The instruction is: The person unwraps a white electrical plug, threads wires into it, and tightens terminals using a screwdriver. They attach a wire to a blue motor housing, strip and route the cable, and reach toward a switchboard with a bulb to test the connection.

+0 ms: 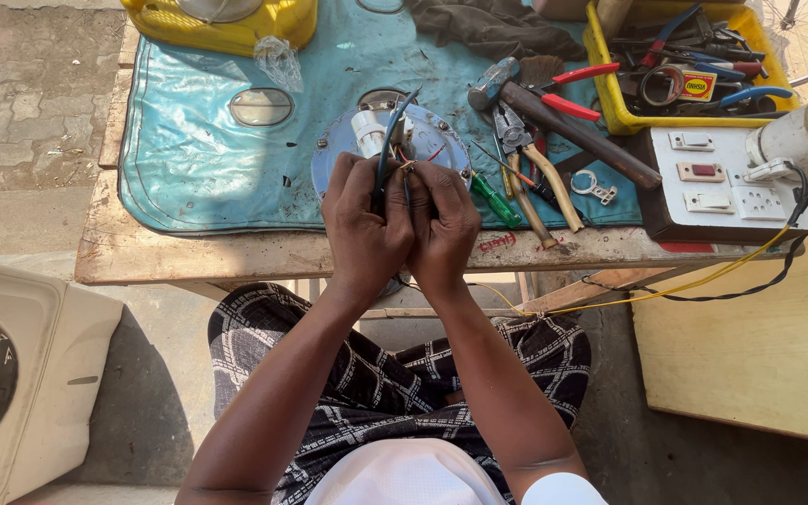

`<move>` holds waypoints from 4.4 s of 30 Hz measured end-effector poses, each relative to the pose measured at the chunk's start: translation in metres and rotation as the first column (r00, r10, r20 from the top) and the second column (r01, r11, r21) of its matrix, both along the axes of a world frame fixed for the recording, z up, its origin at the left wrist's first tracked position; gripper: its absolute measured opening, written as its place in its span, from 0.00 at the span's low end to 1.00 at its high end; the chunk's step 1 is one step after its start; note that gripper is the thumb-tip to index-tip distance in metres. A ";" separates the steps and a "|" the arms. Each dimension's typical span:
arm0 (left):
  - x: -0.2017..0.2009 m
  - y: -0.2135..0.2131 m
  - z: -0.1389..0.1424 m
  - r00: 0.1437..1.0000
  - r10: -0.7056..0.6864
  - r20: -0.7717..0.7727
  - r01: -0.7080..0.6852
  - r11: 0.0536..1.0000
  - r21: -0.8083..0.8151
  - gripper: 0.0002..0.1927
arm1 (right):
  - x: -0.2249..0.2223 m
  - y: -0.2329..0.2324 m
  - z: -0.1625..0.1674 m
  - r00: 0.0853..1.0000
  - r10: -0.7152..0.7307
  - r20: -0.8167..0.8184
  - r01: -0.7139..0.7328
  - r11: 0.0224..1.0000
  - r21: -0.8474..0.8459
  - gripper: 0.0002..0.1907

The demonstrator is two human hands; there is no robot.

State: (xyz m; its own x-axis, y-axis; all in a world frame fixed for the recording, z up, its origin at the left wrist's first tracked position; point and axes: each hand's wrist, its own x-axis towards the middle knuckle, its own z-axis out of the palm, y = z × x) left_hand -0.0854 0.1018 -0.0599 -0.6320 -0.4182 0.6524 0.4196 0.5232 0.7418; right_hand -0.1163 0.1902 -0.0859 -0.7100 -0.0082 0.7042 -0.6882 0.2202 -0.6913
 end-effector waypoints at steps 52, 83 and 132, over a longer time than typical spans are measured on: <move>0.106 0.001 -0.006 0.980 -0.044 0.195 0.053 0.998 -0.042 0.10 | 0.038 0.103 -0.023 0.892 0.270 0.363 -0.087 0.890 -0.447 0.10; 0.077 0.015 -0.017 0.977 0.019 0.211 0.047 0.951 -0.306 0.11 | 0.019 0.086 -0.017 0.891 0.266 0.368 -0.144 0.934 -0.327 0.10; 0.111 0.032 0.000 0.884 -0.447 0.135 0.257 0.707 0.659 0.14 | 0.067 0.076 -0.021 0.970 0.108 0.219 -0.024 0.935 -0.355 0.10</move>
